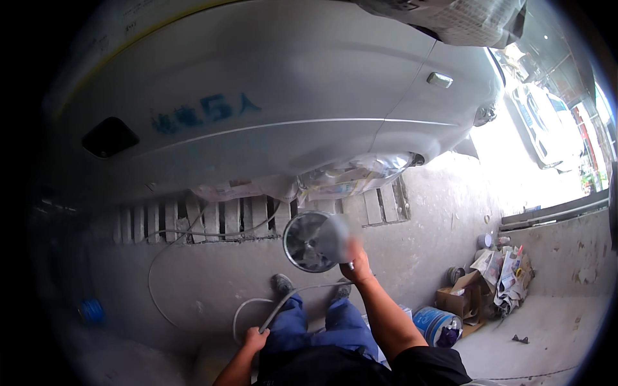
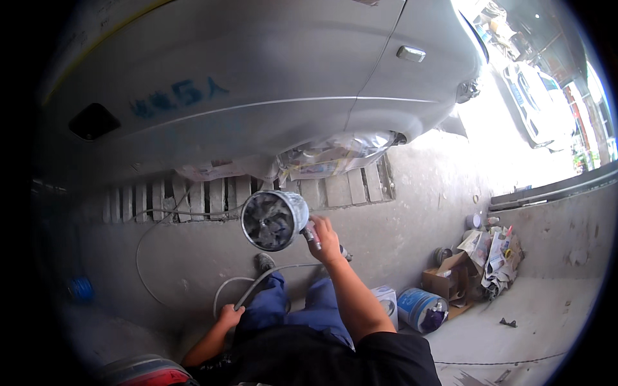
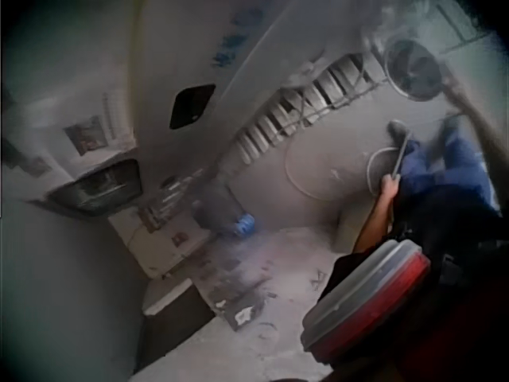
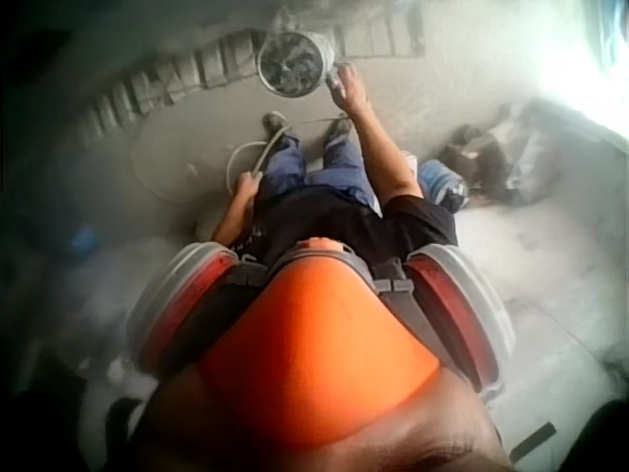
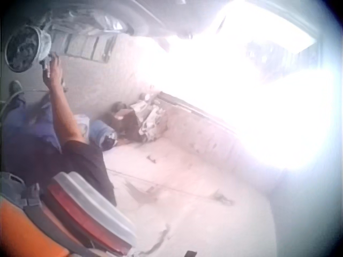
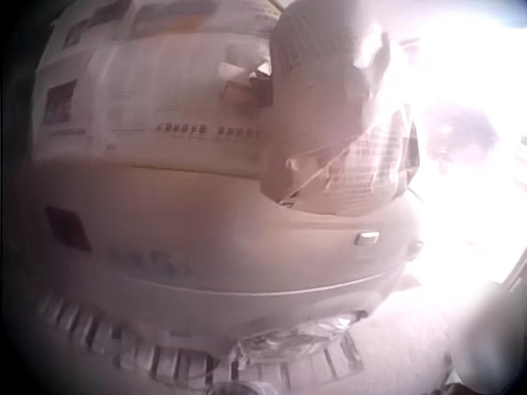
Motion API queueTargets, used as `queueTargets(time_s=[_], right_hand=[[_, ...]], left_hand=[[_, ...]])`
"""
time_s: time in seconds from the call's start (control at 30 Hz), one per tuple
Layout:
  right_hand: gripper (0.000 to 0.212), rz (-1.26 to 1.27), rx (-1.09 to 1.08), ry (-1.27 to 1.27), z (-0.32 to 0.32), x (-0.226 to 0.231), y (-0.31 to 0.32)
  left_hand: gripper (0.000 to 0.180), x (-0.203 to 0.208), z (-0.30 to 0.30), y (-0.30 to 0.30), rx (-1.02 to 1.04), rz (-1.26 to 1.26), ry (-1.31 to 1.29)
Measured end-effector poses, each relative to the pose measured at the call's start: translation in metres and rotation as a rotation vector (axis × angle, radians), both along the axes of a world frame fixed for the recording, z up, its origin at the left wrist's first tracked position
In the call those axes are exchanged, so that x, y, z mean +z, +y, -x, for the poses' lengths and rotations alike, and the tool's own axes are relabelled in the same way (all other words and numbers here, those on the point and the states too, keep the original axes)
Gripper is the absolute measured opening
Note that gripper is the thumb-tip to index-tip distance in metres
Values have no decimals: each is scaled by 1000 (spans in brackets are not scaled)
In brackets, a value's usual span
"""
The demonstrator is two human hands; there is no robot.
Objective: The person prepares paint by pouring liquid from a plastic container into a funnel, then transfers it into a spray gun cup. They walk to a silver car and spray paint the front bumper and side panels.
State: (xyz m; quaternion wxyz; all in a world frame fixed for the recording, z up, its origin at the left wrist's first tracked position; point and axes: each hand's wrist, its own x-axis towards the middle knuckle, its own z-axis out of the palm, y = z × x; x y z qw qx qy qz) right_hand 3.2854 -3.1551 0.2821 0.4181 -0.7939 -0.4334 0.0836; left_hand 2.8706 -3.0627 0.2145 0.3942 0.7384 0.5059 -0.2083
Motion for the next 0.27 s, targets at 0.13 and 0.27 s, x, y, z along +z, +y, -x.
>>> queueTargets(time_s=[0.13, 0.27], right_hand=[[41, -1, -86, -110, -9, 16, -10], [39, 17, -116, -10, -42, 7, -47]], left_hand=[[41, -8, -13, -35, 21, 22, 12], [40, -14, -43, -65, 68, 15, 9]])
